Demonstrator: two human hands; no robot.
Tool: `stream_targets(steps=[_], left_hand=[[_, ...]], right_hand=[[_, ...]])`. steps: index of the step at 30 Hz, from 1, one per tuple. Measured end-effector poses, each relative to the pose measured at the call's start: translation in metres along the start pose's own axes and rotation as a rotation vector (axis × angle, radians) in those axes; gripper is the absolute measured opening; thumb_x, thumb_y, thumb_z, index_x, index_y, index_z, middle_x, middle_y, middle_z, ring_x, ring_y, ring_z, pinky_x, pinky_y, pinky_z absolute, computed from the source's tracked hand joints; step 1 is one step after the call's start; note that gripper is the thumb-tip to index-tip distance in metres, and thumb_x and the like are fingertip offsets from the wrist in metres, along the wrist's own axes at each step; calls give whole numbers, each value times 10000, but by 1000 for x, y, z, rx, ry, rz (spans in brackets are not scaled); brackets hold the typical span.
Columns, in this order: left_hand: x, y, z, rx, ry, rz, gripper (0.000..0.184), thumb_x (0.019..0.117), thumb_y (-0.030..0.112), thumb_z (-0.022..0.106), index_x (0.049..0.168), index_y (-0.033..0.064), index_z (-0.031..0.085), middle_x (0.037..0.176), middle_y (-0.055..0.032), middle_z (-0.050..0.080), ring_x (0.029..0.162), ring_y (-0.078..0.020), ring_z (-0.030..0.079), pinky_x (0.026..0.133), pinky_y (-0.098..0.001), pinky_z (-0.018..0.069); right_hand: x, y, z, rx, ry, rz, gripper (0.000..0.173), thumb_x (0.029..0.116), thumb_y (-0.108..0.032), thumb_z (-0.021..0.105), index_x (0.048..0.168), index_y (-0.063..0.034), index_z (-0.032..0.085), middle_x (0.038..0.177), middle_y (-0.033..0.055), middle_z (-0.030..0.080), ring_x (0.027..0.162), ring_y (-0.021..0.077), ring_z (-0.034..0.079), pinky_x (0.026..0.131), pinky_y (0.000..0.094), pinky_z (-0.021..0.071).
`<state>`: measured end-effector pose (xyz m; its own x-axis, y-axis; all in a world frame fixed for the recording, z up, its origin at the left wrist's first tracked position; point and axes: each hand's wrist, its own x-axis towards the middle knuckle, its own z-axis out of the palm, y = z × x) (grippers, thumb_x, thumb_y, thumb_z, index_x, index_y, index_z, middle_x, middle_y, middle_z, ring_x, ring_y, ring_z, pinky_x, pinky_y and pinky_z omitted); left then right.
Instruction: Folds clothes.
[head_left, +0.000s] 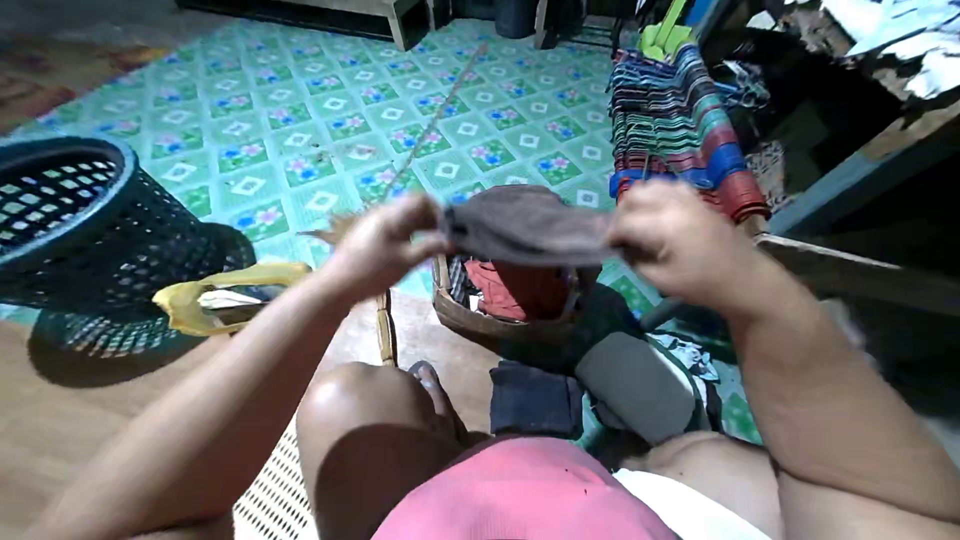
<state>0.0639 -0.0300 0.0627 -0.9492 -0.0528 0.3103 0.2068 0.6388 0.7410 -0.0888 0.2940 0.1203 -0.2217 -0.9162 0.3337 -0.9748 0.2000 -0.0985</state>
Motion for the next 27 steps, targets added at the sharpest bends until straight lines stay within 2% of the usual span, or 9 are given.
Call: stream_targets(steps=[3, 5, 9, 11, 14, 17, 19, 23, 27], left_hand=[[-40, -41, 57, 147, -456, -68, 232, 940, 229, 726, 1108, 70, 701, 1032, -100, 713, 959, -235, 693, 868, -518, 569], [-60, -63, 102, 155, -674, -151, 285, 966, 268, 691, 1141, 43, 675, 1065, -163, 712, 1024, -336, 689, 913, -623, 526], [-55, -77, 136, 181, -922, -280, 349, 986, 280, 684, 1197, 6, 632, 1098, -200, 691, 1060, -373, 667, 943, -632, 496], [-34, -79, 124, 98, -846, -361, 337, 976, 222, 692, 1219, -6, 640, 1131, -204, 685, 1080, -349, 659, 978, -606, 488], [-5, -99, 105, -188, -454, -596, 320, 1018, 145, 607, 1303, -1, 604, 1249, -188, 653, 1149, -280, 634, 1032, -506, 490], [9, -143, 117, -425, 31, -746, 519, 1000, 324, 655, 1432, 88, 492, 1405, -160, 566, 1218, -316, 593, 977, -544, 516], [7, -168, 139, -403, 95, -838, 716, 954, 435, 707, 1517, 119, 399, 1472, -182, 518, 1257, -366, 569, 968, -595, 509], [-1, -189, 189, -36, -299, -927, 588, 979, 532, 634, 1314, 48, 644, 1326, -237, 629, 1260, -387, 589, 1076, -611, 439], [0, -186, 205, 179, -344, -946, 590, 975, 578, 607, 1239, 57, 688, 1245, -228, 672, 1209, -403, 621, 1041, -637, 455]], right_hand=[[-46, 6, 74, 25, -278, 24, 167, 803, -12, 778, 901, -147, 779, 959, 81, 711, 999, 331, 664, 874, 619, 515], [-69, 14, 127, 105, -547, 38, 150, 862, -5, 713, 970, -103, 750, 1018, 133, 705, 1052, 378, 653, 927, 657, 481], [-54, 28, 163, 234, -871, 170, 219, 917, 16, 646, 1111, -30, 736, 1156, 204, 687, 1192, 420, 602, 1021, 694, 396], [-30, 43, 161, 259, -800, 265, 228, 926, 22, 627, 1116, -28, 743, 1152, 185, 699, 1184, 385, 617, 1033, 650, 422], [-1, 79, 179, 305, -352, 369, 219, 873, 33, 663, 1059, -25, 764, 1100, 205, 709, 1126, 398, 651, 981, 663, 486], [27, 98, 198, 346, 78, 695, 486, 879, -4, 669, 1363, -44, 638, 1403, 243, 568, 1345, 419, 512, 1104, 607, 437], [28, 99, 215, 434, 150, 837, 525, 900, -33, 654, 1419, -69, 589, 1425, 206, 563, 1321, 365, 545, 1081, 559, 471], [-37, 67, 277, 814, -513, 732, 269, 995, -96, 626, 1248, -12, 663, 1126, 185, 710, 960, 290, 708, 896, 498, 578], [-129, 53, 380, 632, -1065, 684, 295, 998, -228, 641, 1207, -33, 713, 1145, 227, 712, 1069, 397, 686, 956, 633, 514]])
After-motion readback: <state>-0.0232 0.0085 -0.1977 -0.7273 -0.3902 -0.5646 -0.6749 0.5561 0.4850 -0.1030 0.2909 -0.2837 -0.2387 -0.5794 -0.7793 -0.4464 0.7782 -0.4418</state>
